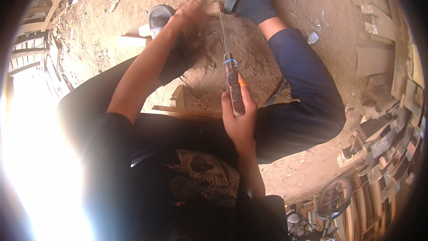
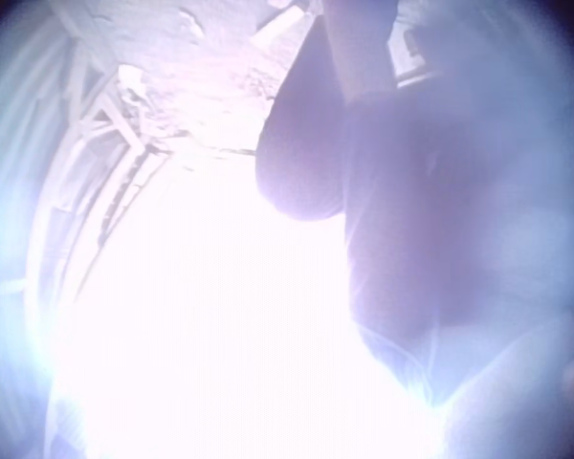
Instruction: The person sits on the ground and uses a hand saw to cut a small piece of wood placed between their feet. They hold the wood steady with their left hand and saw with their right hand throughout the clip.
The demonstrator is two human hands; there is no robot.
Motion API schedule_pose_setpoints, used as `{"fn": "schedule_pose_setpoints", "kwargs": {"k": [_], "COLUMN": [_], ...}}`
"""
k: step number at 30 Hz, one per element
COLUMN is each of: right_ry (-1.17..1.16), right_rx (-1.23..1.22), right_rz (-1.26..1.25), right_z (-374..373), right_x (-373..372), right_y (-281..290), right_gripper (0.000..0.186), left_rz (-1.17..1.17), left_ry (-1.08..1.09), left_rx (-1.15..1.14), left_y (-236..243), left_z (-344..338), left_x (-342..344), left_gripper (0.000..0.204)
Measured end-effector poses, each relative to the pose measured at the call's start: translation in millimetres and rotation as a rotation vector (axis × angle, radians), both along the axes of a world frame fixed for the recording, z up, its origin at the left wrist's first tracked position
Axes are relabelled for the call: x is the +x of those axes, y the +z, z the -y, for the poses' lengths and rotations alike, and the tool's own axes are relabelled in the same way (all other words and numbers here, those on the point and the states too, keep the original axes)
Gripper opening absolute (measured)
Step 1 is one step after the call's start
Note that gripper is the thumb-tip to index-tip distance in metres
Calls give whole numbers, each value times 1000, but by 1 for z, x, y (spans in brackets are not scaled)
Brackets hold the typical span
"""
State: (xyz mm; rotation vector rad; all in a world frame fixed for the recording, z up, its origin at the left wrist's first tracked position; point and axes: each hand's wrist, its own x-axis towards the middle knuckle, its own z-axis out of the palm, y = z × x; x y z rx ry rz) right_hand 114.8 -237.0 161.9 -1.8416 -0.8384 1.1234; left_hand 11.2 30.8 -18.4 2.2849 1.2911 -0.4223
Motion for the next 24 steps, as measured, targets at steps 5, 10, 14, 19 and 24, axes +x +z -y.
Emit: {"fn": "schedule_pose_setpoints", "kwargs": {"k": [5,10,14,19,24], "right_ry": [-5,-6,-40,34,49], "right_rx": [-18,-3,-40,21,6], "right_rz": [8,-8,-68,-19,16], "right_z": [0,4,3,-1,-2], "right_x": [0,-1,-4,-1,0], "right_y": [6,-1,-2,-4,-6], "right_gripper": [48,48,48,49,49], "left_rz": [14,11,26,48,52], "left_ry": [41,85,90,76,58], "left_rx": [53,120,154,130,117], "left_y": [5,7,6,0,3], "left_z": [6,17,21,17,16], "left_x": [-3,-2,-2,-4,-2], "left_gripper": [65,62,59,55,53]}}
